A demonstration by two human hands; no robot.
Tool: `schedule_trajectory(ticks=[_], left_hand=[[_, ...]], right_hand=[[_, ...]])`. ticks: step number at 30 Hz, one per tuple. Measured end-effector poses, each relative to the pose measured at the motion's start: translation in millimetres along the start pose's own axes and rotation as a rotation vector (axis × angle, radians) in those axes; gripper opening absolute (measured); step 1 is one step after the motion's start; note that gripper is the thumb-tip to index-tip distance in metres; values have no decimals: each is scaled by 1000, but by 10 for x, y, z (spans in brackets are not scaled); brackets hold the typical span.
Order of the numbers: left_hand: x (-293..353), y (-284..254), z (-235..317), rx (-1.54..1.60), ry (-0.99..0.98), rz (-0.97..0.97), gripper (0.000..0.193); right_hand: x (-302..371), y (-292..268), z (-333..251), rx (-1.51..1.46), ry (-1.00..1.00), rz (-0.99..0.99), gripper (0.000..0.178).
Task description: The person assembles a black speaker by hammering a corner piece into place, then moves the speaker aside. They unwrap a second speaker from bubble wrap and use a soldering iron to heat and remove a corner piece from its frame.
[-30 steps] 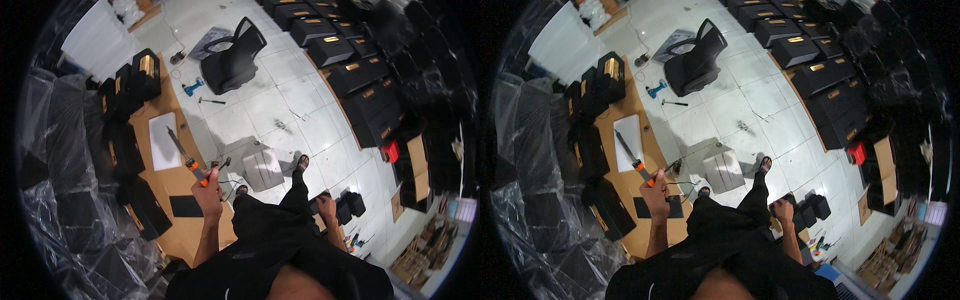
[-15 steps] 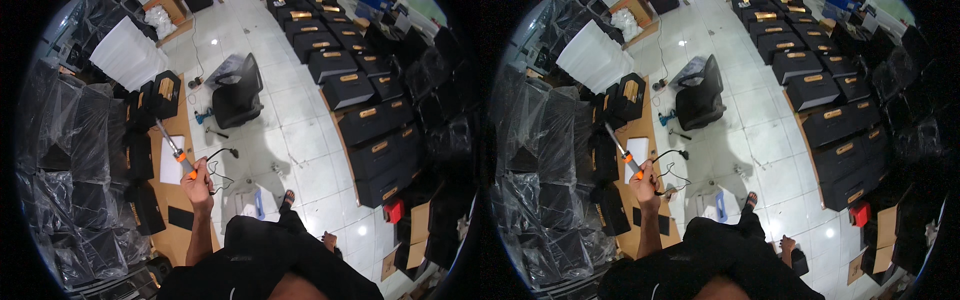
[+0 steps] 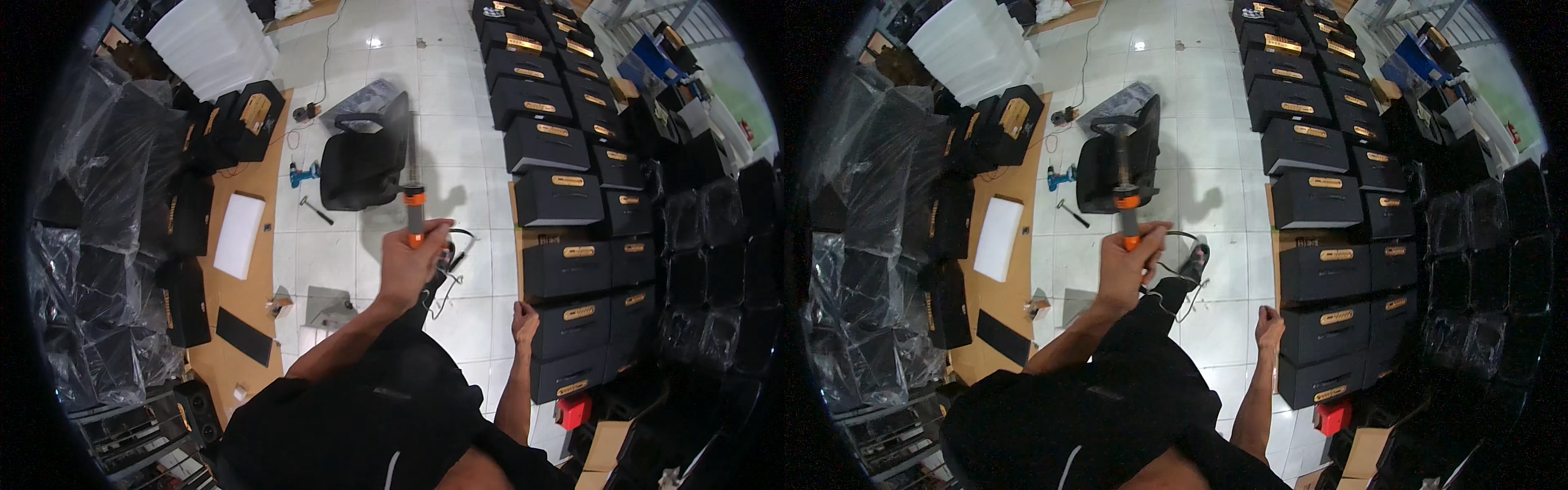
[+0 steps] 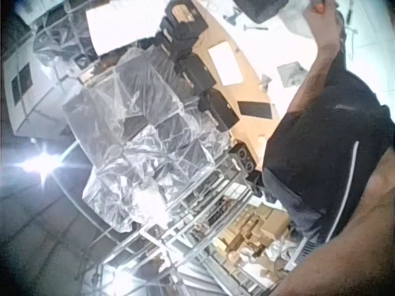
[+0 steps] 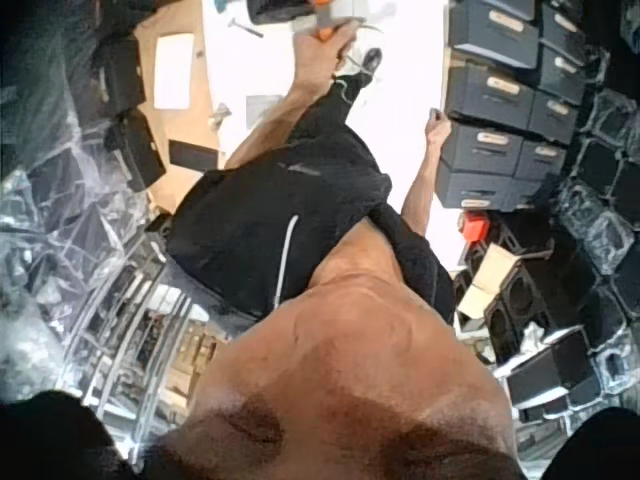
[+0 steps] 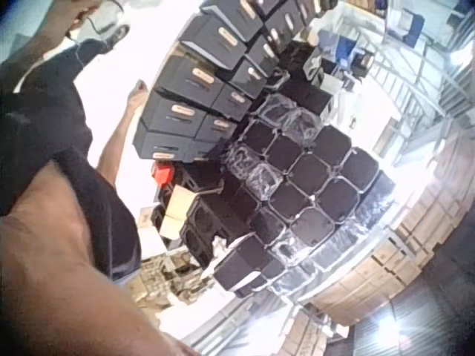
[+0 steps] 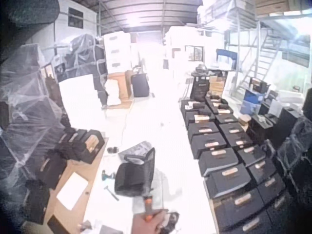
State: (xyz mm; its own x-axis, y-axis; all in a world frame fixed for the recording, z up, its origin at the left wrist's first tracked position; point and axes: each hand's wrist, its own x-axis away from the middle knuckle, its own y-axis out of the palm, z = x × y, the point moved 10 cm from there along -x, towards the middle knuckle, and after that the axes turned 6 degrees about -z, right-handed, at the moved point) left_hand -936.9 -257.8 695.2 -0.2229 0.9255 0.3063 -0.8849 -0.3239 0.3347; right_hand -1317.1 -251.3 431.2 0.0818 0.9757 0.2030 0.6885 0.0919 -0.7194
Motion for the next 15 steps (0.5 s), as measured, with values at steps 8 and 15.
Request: schedule_trajectory(ticks=[8,15], left_hand=[[-2129,1188,230,109,-25,-202,25],[-3913,1358,937,65,111,-112,23]], right_hand=[[-1570,-599,103,172,158,-17,31],[-3377,-798,-711,-134,198,67,29]])
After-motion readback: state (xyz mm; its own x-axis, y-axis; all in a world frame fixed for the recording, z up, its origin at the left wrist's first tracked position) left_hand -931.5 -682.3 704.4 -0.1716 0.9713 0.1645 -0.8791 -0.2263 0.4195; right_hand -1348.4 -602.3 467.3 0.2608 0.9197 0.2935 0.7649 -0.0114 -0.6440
